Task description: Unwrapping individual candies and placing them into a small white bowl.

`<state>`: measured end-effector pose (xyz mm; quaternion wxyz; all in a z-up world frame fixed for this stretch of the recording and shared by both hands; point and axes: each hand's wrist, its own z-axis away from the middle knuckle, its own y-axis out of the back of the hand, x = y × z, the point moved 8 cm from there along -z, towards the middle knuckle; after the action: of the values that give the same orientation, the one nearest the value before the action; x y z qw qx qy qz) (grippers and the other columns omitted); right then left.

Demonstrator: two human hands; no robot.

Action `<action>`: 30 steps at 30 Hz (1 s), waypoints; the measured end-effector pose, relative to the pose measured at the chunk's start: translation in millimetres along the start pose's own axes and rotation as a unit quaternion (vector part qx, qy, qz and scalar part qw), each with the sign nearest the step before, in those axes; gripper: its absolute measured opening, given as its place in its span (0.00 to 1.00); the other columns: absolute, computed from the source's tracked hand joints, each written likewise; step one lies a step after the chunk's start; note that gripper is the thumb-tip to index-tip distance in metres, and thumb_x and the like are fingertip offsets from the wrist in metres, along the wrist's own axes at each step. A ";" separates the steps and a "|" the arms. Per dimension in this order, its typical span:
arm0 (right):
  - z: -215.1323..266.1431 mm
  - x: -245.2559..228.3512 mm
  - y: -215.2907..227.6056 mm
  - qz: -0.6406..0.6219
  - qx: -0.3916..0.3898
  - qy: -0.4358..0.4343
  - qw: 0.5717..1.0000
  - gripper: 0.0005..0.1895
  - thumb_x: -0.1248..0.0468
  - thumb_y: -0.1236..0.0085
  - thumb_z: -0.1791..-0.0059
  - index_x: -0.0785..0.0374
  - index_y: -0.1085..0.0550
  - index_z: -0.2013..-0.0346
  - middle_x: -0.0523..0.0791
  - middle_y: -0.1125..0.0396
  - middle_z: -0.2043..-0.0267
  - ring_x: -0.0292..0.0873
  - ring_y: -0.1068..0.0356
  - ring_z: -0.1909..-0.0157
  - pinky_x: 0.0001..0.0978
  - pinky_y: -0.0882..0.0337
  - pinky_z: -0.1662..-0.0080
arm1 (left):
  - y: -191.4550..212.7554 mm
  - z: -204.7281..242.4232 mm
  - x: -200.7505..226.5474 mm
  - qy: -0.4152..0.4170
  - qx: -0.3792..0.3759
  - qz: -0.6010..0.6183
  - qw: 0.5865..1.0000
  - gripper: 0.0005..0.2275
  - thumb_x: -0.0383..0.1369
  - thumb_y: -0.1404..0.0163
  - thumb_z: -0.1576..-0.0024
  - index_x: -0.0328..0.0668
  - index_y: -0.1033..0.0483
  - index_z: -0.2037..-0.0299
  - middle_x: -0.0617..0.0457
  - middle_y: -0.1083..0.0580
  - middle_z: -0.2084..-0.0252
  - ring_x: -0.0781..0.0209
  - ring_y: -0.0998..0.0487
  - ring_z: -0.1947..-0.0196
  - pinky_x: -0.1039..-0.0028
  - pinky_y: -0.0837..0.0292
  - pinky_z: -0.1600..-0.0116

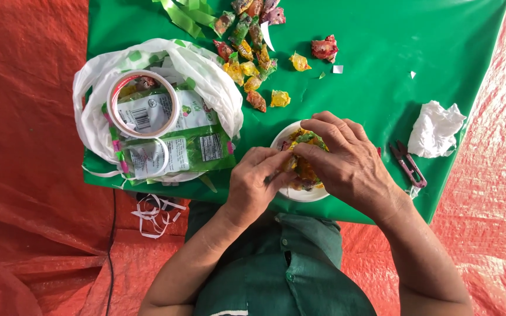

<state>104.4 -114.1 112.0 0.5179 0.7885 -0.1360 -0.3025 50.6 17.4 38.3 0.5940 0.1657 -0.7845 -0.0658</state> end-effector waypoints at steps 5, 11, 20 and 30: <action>1.9 1.6 0.2 -0.002 0.004 -0.003 1.000 0.07 0.67 0.42 0.47 0.54 0.22 0.55 0.50 0.33 0.42 0.58 0.33 0.36 0.51 0.33 0.43 | 0.7 5.0 8.6 -0.010 -0.010 0.010 1.000 0.15 0.35 0.39 0.42 0.36 0.20 0.48 0.43 0.23 0.58 0.42 0.20 0.57 0.59 0.20 0.56; 2.4 2.1 0.6 -0.007 0.004 -0.002 1.000 0.07 0.66 0.44 0.46 0.54 0.22 0.55 0.50 0.33 0.43 0.58 0.33 0.37 0.51 0.33 0.44 | -0.8 8.8 4.4 -0.023 -0.007 -0.009 1.000 0.14 0.34 0.39 0.42 0.37 0.19 0.48 0.45 0.23 0.58 0.44 0.19 0.58 0.61 0.19 0.57; 8.7 7.4 -3.3 -0.022 0.005 -0.004 1.000 0.07 0.64 0.47 0.45 0.53 0.22 0.55 0.49 0.33 0.43 0.57 0.32 0.38 0.49 0.33 0.44 | -1.4 5.4 8.9 -0.042 0.045 -0.008 0.998 0.08 0.33 0.33 0.49 0.45 0.17 0.63 0.53 0.21 0.65 0.53 0.17 0.67 0.68 0.18 0.64; 7.9 8.4 -3.0 -0.045 0.000 -0.009 0.999 0.08 0.64 0.48 0.44 0.54 0.22 0.54 0.49 0.33 0.43 0.56 0.33 0.38 0.48 0.33 0.44 | -5.3 -1.3 14.9 -0.049 0.039 0.062 0.996 0.03 0.29 0.39 0.42 0.40 0.18 0.63 0.43 0.21 0.49 0.36 0.20 0.45 0.55 0.19 0.47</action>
<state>105.8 -123.0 104.2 0.5025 0.7912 -0.1048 -0.3323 49.2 7.5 50.6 0.5506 0.1365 -0.8235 -0.0066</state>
